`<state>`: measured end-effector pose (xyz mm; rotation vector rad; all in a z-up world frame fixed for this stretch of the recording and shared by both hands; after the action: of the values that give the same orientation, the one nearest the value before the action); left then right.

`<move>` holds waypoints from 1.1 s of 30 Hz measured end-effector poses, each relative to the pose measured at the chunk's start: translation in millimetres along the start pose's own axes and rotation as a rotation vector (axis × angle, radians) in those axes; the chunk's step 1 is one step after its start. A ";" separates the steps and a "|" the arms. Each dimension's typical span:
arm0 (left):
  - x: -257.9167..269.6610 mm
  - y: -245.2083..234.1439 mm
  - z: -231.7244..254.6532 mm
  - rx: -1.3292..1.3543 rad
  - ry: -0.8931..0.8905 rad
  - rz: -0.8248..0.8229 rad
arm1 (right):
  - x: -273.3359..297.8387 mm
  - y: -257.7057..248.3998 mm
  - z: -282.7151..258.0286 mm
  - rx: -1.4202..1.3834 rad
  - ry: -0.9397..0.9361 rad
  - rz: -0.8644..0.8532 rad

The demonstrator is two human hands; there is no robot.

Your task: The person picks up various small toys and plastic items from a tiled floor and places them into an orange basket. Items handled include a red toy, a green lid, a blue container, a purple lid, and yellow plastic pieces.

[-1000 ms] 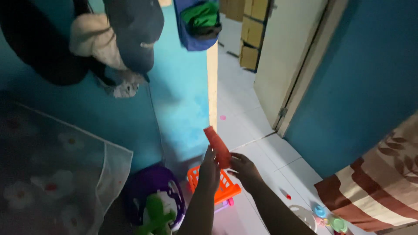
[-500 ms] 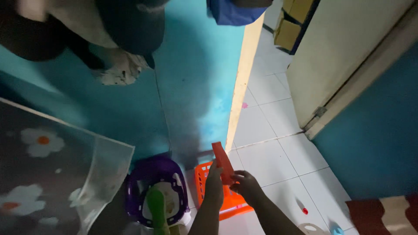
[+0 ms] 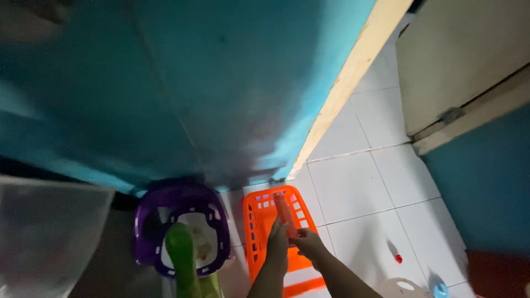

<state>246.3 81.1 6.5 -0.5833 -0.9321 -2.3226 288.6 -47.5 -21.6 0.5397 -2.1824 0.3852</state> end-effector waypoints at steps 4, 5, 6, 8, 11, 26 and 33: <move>-80.2 -35.4 -56.7 -0.039 -0.039 0.063 | -119.3 -0.5 50.8 0.146 -0.002 0.019; -94.1 -46.9 -75.7 -0.063 -0.045 0.085 | -142.8 -0.5 61.5 0.221 0.008 0.004; -106.4 -57.6 -94.7 -0.091 -0.061 0.108 | -164.3 -1.1 73.4 0.292 0.027 -0.012; -122.3 -72.6 -127.9 -0.115 -0.100 0.128 | -196.8 -4.3 93.3 0.377 0.047 0.000; -133.9 -87.4 -156.9 -0.158 -0.173 0.185 | -232.7 -1.8 118.7 0.609 0.018 0.026; -186.9 -135.1 -215.2 -0.261 -0.299 0.199 | -283.6 19.1 153.8 0.743 -0.127 0.145; -205.3 -154.5 -231.9 -0.155 -0.233 0.244 | -265.6 14.9 118.8 0.481 -0.250 0.157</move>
<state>258.4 74.5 -339.3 -0.9916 -0.7380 -2.1490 351.4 -22.5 -304.9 0.7070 -2.3845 0.9894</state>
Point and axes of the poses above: each hand's wrist, its own x-axis away from the middle knuckle, its own y-axis out of the palm, z = x × y, the point moved 5 cm from there along -x, towards the middle knuckle, and after that the axes turned 8 degrees about -x, right-handed, at the moved point
